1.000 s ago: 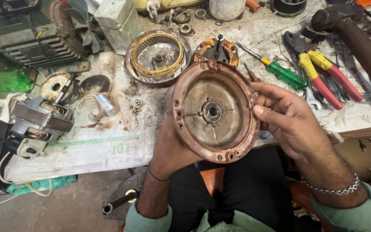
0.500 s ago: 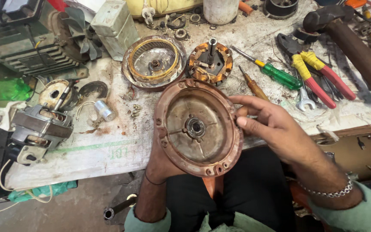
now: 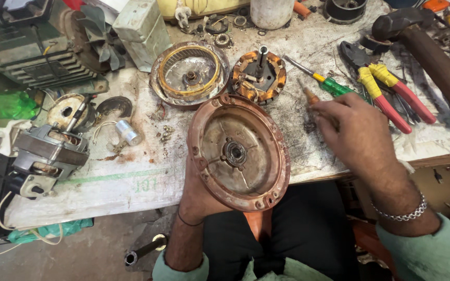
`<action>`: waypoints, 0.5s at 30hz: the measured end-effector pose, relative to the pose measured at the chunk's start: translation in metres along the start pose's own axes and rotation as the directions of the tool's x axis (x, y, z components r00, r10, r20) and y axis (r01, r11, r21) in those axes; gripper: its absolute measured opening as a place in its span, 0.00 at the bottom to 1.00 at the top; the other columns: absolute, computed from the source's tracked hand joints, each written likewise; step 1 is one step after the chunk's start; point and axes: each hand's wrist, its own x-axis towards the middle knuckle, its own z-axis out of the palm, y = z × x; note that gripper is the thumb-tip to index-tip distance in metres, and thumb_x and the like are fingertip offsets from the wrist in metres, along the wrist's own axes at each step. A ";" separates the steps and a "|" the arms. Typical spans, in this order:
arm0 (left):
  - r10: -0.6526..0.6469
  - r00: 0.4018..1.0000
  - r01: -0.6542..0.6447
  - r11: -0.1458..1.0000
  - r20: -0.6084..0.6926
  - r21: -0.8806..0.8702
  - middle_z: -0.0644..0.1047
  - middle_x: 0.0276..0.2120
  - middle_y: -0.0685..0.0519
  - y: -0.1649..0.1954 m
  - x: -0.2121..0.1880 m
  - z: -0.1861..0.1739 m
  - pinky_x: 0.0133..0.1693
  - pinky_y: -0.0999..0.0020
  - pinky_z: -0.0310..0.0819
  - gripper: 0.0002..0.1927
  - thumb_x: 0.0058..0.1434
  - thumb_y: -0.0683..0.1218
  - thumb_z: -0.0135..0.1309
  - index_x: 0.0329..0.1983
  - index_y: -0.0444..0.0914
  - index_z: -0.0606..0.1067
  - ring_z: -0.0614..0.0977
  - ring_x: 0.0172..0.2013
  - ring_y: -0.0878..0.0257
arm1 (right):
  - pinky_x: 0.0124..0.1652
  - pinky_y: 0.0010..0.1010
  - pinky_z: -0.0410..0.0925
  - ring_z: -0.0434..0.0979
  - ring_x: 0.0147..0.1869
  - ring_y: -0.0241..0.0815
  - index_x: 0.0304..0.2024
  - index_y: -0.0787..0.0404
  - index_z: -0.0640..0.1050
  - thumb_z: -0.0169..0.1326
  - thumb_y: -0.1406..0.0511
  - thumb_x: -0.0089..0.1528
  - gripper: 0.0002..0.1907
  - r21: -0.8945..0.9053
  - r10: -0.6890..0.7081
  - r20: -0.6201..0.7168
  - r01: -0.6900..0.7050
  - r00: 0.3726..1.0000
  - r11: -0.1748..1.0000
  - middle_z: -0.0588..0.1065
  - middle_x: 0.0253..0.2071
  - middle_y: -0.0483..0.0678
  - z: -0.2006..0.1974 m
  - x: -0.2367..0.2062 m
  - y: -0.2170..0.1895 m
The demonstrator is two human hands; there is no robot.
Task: The person disassembles a small electric motor on a workbench. They use a screwdriver to remove screws, pliers to cut a wire, and a hammer with a punch to remove a pin, then separate the motor housing and internal components.
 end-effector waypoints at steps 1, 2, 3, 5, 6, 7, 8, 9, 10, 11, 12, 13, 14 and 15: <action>0.003 1.000 -0.003 1.000 -0.003 0.006 0.64 0.71 0.45 0.000 0.000 0.000 0.74 0.56 0.64 0.70 0.39 0.58 0.81 0.78 0.34 0.51 0.69 0.72 0.54 | 0.43 0.41 0.73 0.80 0.40 0.48 0.50 0.53 0.85 0.63 0.65 0.62 0.13 -0.003 0.028 0.003 -0.028 1.000 1.000 0.77 0.41 0.52 -0.001 0.000 0.002; 0.005 1.000 -0.005 1.000 -0.002 0.013 0.63 0.71 0.45 0.000 0.001 0.001 0.74 0.56 0.64 0.70 0.39 0.57 0.81 0.78 0.34 0.50 0.68 0.72 0.54 | 0.43 0.41 0.73 0.80 0.40 0.48 0.50 0.53 0.85 0.63 0.65 0.63 0.13 -0.038 0.046 -0.024 -0.047 0.999 0.998 0.78 0.42 0.52 -0.003 -0.001 0.004; 0.008 1.000 -0.008 1.000 -0.002 0.017 0.63 0.71 0.45 0.001 0.001 0.001 0.75 0.56 0.64 0.70 0.39 0.57 0.81 0.78 0.35 0.50 0.68 0.72 0.54 | 0.42 0.41 0.73 0.80 0.40 0.48 0.51 0.54 0.85 0.63 0.65 0.64 0.12 -0.072 0.063 -0.052 -0.067 0.997 0.995 0.78 0.43 0.52 -0.005 -0.001 0.007; 0.008 1.000 -0.008 1.000 -0.002 0.023 0.63 0.72 0.45 0.002 0.001 0.001 0.75 0.57 0.63 0.71 0.39 0.57 0.81 0.78 0.35 0.50 0.68 0.73 0.55 | 0.42 0.41 0.73 0.80 0.40 0.48 0.52 0.55 0.85 0.63 0.65 0.65 0.12 -0.134 0.085 -0.094 -0.097 0.992 0.986 0.78 0.43 0.52 -0.010 -0.001 0.011; 0.015 1.000 -0.015 1.000 -0.002 0.027 0.62 0.72 0.45 0.003 0.003 0.001 0.75 0.57 0.63 0.71 0.38 0.57 0.81 0.78 0.35 0.50 0.67 0.73 0.55 | 0.42 0.40 0.73 0.79 0.40 0.48 0.53 0.55 0.85 0.64 0.65 0.65 0.13 -0.161 0.091 -0.110 -0.108 0.990 0.981 0.78 0.43 0.53 -0.012 -0.001 0.012; 0.019 1.000 -0.019 0.999 -0.002 0.031 0.62 0.72 0.45 0.004 0.003 0.000 0.75 0.57 0.63 0.71 0.38 0.57 0.81 0.78 0.35 0.49 0.67 0.73 0.55 | 0.42 0.40 0.73 0.79 0.39 0.48 0.54 0.56 0.85 0.64 0.64 0.65 0.14 -0.188 0.096 -0.125 -0.118 0.988 0.975 0.77 0.43 0.54 -0.015 -0.001 0.013; 0.023 1.000 -0.023 0.999 -0.003 0.035 0.62 0.72 0.45 0.004 0.003 0.000 0.75 0.57 0.62 0.71 0.38 0.57 0.81 0.79 0.35 0.49 0.67 0.73 0.55 | 0.43 0.41 0.73 0.79 0.41 0.48 0.53 0.56 0.85 0.64 0.64 0.65 0.14 -0.202 0.071 -0.133 -0.098 0.989 0.974 0.78 0.43 0.54 -0.017 0.000 0.013; 0.026 1.000 -0.025 0.999 -0.004 0.039 0.62 0.72 0.46 0.005 0.004 0.000 0.75 0.57 0.62 0.71 0.38 0.57 0.81 0.79 0.35 0.49 0.67 0.73 0.55 | 0.44 0.41 0.73 0.80 0.42 0.49 0.53 0.56 0.85 0.64 0.64 0.64 0.14 -0.216 0.046 -0.141 -0.076 0.989 0.973 0.78 0.42 0.53 -0.021 0.001 0.013; 0.030 1.000 -0.029 0.999 -0.007 0.042 0.62 0.72 0.46 0.005 0.004 0.000 0.76 0.57 0.62 0.71 0.38 0.57 0.81 0.79 0.35 0.49 0.66 0.73 0.55 | 0.45 0.42 0.73 0.80 0.43 0.49 0.52 0.56 0.85 0.64 0.63 0.64 0.14 -0.229 0.018 -0.150 -0.052 0.988 0.972 0.78 0.42 0.53 -0.024 0.004 0.012; 0.031 0.999 -0.031 0.998 -0.010 0.045 0.61 0.72 0.46 0.005 0.004 0.000 0.76 0.57 0.61 0.72 0.38 0.57 0.80 0.79 0.35 0.49 0.66 0.74 0.55 | 0.45 0.43 0.73 0.80 0.42 0.49 0.51 0.55 0.85 0.64 0.60 0.64 0.14 -0.284 0.027 -0.108 -0.057 0.994 0.957 0.78 0.41 0.53 -0.027 0.008 0.011; 0.029 1.000 -0.029 0.998 -0.009 0.048 0.61 0.73 0.46 0.005 0.004 0.000 0.76 0.58 0.61 0.72 0.38 0.57 0.80 0.79 0.35 0.48 0.66 0.74 0.56 | 0.44 0.45 0.73 0.80 0.41 0.49 0.50 0.54 0.85 0.65 0.58 0.65 0.14 -0.338 0.041 -0.064 -0.060 0.997 0.939 0.79 0.39 0.53 -0.032 0.013 0.011; 0.027 1.000 -0.027 0.998 -0.010 0.053 0.61 0.73 0.46 0.005 0.004 0.001 0.76 0.58 0.61 0.72 0.38 0.57 0.80 0.79 0.35 0.48 0.66 0.74 0.56 | 0.43 0.46 0.72 0.80 0.40 0.50 0.49 0.54 0.86 0.65 0.55 0.65 0.15 -0.394 0.059 -0.021 -0.062 0.998 0.917 0.79 0.37 0.54 -0.038 0.019 0.011; 0.033 0.999 -0.032 0.998 -0.010 0.055 0.61 0.73 0.46 0.005 0.004 0.000 0.76 0.58 0.61 0.72 0.38 0.57 0.80 0.79 0.35 0.48 0.65 0.74 0.56 | 0.43 0.47 0.72 0.81 0.40 0.51 0.50 0.53 0.85 0.64 0.55 0.64 0.16 -0.431 0.047 -0.002 -0.043 0.999 0.901 0.80 0.38 0.54 -0.043 0.027 0.012; 0.034 0.999 -0.033 0.997 -0.007 0.066 0.60 0.73 0.46 0.005 0.004 0.001 0.76 0.58 0.60 0.72 0.38 0.57 0.80 0.79 0.35 0.48 0.65 0.74 0.56 | 0.43 0.49 0.72 0.81 0.41 0.51 0.51 0.53 0.85 0.63 0.55 0.63 0.17 -0.469 0.035 0.018 -0.022 0.999 0.883 0.80 0.39 0.54 -0.050 0.037 0.015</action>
